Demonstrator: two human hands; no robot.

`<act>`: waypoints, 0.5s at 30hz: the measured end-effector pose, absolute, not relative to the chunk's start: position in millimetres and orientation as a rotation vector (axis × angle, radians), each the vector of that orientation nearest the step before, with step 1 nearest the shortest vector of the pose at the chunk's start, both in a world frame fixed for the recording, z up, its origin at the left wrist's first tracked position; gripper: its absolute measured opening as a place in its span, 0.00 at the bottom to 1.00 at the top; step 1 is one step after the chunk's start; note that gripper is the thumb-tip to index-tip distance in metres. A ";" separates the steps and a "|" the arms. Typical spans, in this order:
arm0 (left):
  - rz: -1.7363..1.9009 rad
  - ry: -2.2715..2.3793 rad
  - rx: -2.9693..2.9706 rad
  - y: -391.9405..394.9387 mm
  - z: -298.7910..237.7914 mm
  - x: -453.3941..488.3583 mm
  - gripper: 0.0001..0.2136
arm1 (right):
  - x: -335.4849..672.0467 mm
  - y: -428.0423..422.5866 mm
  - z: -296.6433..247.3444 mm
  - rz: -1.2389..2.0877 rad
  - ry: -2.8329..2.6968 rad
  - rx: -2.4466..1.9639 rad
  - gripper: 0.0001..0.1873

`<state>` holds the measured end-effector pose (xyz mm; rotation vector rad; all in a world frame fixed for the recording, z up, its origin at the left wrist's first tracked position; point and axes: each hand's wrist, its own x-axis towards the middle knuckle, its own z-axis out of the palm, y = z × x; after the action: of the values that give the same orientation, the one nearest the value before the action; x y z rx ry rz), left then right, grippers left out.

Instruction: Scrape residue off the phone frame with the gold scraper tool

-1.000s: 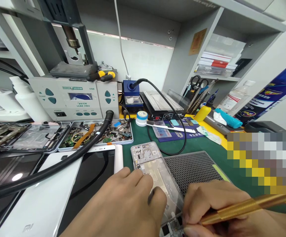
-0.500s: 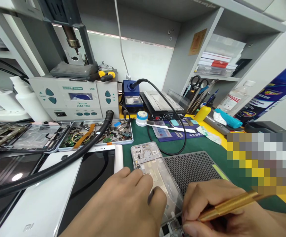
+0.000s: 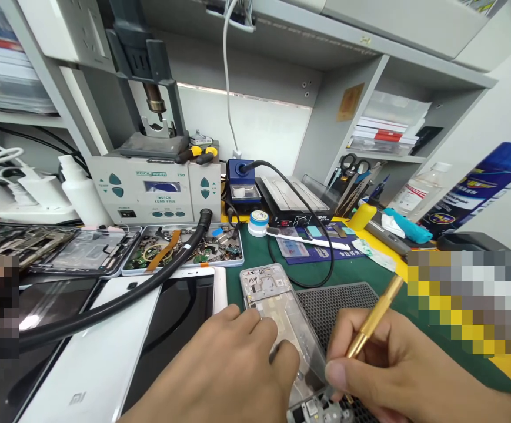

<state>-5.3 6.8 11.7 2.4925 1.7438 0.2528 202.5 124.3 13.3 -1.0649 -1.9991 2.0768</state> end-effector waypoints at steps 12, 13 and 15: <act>0.263 1.773 2.505 7.1 10.0 -3.2 0.03 | 204.2 125.2 11.6 2.083 -1.966 -1.068 0.25; 0.264 1.778 2.503 7.1 10.0 -3.1 0.03 | 204.3 125.4 11.8 2.083 -1.969 -1.068 0.25; 0.258 1.777 2.499 6.4 10.6 -2.9 0.04 | 204.5 126.0 12.5 2.088 -1.976 -1.063 0.25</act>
<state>-2.9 6.4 10.6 2.4989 1.7766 0.2585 204.5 126.0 12.5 -1.0628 -1.9757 2.0879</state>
